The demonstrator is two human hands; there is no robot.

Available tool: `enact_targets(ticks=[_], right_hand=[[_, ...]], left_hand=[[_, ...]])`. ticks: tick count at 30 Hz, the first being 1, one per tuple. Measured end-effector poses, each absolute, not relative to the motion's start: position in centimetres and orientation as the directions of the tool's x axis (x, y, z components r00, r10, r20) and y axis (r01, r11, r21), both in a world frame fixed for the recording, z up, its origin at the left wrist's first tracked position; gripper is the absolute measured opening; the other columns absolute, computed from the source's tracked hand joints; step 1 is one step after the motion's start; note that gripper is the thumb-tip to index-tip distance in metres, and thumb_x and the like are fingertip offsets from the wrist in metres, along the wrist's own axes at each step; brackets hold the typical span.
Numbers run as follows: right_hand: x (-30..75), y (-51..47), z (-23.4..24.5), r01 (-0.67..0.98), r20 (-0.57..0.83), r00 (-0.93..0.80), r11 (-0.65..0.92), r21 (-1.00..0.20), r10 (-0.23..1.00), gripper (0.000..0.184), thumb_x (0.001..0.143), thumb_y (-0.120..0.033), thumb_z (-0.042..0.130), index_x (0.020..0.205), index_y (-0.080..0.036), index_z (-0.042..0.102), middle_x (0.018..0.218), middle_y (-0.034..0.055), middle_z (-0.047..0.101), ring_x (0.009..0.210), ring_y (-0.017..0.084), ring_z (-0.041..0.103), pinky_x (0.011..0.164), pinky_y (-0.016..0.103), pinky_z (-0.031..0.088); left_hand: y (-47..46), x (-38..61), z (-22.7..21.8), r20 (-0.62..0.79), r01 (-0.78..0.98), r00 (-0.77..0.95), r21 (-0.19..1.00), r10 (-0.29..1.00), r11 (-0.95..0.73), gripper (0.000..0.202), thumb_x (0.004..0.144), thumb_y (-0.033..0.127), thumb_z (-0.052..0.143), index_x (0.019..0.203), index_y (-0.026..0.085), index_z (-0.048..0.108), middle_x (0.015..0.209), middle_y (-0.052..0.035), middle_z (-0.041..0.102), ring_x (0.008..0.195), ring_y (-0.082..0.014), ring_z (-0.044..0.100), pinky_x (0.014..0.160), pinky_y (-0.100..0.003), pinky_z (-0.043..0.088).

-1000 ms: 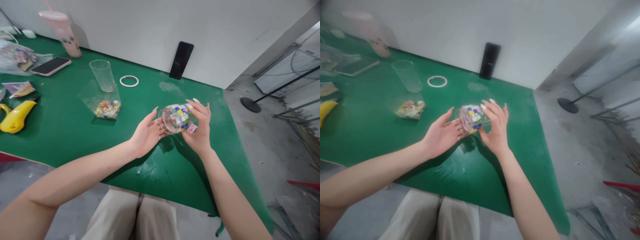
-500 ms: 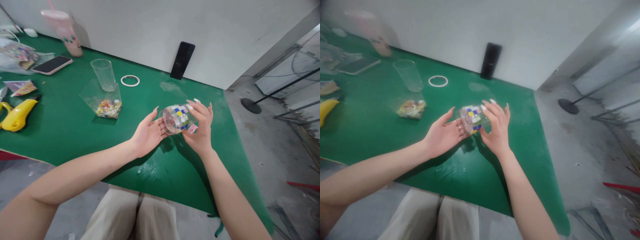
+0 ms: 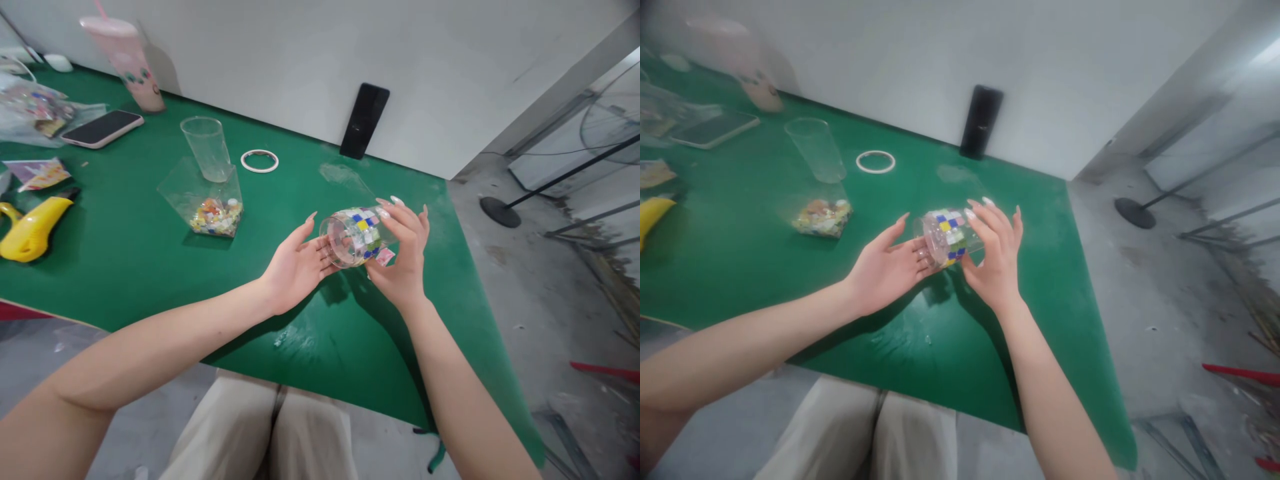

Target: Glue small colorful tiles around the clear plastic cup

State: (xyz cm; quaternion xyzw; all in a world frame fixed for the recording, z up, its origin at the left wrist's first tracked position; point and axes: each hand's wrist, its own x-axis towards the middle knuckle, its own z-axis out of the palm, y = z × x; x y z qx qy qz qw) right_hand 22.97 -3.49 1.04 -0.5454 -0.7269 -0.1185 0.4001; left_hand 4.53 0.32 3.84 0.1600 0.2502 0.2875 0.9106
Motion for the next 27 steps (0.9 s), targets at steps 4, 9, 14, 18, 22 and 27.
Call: enact_targets(ticks=[4, 9, 14, 18, 22, 27], right_hand=[[22.99, -3.42, 1.0, 0.889, 0.733, -0.095, 0.389, -0.243, 0.674, 0.06, 0.077, -0.017, 0.055, 0.129, -0.036, 0.032, 0.134, 0.004, 0.048, 0.131, 0.028, 0.042, 0.111, 0.062, 0.013], [23.05, -3.26, 0.91, 0.893, 0.764, -0.124, 0.406, -0.192, 0.634, 0.059, 0.077, -0.017, 0.055, 0.129, -0.033, 0.033, 0.132, 0.005, 0.051, 0.128, 0.027, 0.045, 0.11, 0.061, 0.016], [23.18, -3.06, 0.78, 0.897, 0.788, -0.139, 0.414, -0.158, 0.6, 0.058, 0.076, -0.017, 0.055, 0.128, -0.031, 0.035, 0.13, 0.0057, 0.052, 0.125, 0.027, 0.047, 0.11, 0.06, 0.017], [23.15, -3.11, 0.89, 0.898, 0.784, -0.146, 0.413, -0.151, 0.603, 0.058, 0.076, -0.016, 0.055, 0.128, -0.03, 0.035, 0.13, 0.0064, 0.053, 0.125, 0.027, 0.048, 0.109, 0.06, 0.018], [23.07, -3.17, 1.02, 0.905, 0.775, -0.147, 0.4, -0.146, 0.615, 0.058, 0.077, -0.016, 0.055, 0.129, -0.031, 0.034, 0.131, 0.006, 0.052, 0.125, 0.027, 0.048, 0.11, 0.06, 0.018], [23.05, -3.07, 1.0, 0.906, 0.789, -0.158, 0.406, -0.124, 0.593, 0.059, 0.077, -0.016, 0.056, 0.129, -0.031, 0.034, 0.13, 0.0056, 0.053, 0.126, 0.026, 0.047, 0.111, 0.059, 0.018]], left_hand=[[0.34, 4.54, 3.85, -0.369, -0.45, 0.703, 0.431, 0.608, 0.782, 0.056, 0.094, 0.049, 0.033, 0.122, 0.004, 0.053, 0.098, -0.0137, 0.069, 0.092, -0.0207, 0.062, 0.094, -0.032, 0.038], [0.37, 4.53, 3.89, -0.354, -0.449, 0.713, 0.434, 0.606, 0.781, 0.057, 0.094, 0.048, 0.032, 0.125, 0.004, 0.05, 0.1, -0.0137, 0.069, 0.095, -0.021, 0.061, 0.095, -0.031, 0.037], [0.46, 4.52, 3.99, -0.359, -0.435, 0.712, 0.449, 0.604, 0.78, 0.059, 0.093, 0.049, 0.032, 0.126, 0.004, 0.05, 0.103, -0.0145, 0.068, 0.102, -0.0222, 0.06, 0.097, -0.032, 0.037], [0.58, 4.47, 3.95, -0.362, -0.423, 0.715, 0.455, 0.597, 0.783, 0.061, 0.092, 0.052, 0.033, 0.125, 0.005, 0.051, 0.107, -0.0152, 0.067, 0.106, -0.0234, 0.058, 0.099, -0.033, 0.035], [0.67, 4.4, 3.91, -0.376, -0.409, 0.709, 0.47, 0.597, 0.782, 0.06, 0.091, 0.053, 0.034, 0.123, 0.005, 0.053, 0.108, -0.0153, 0.067, 0.108, -0.0239, 0.057, 0.098, -0.033, 0.035], [0.66, 4.4, 3.8, -0.363, -0.411, 0.71, 0.483, 0.604, 0.773, 0.057, 0.092, 0.052, 0.033, 0.121, 0.007, 0.055, 0.111, -0.0141, 0.066, 0.109, -0.0238, 0.057, 0.099, -0.034, 0.035]])
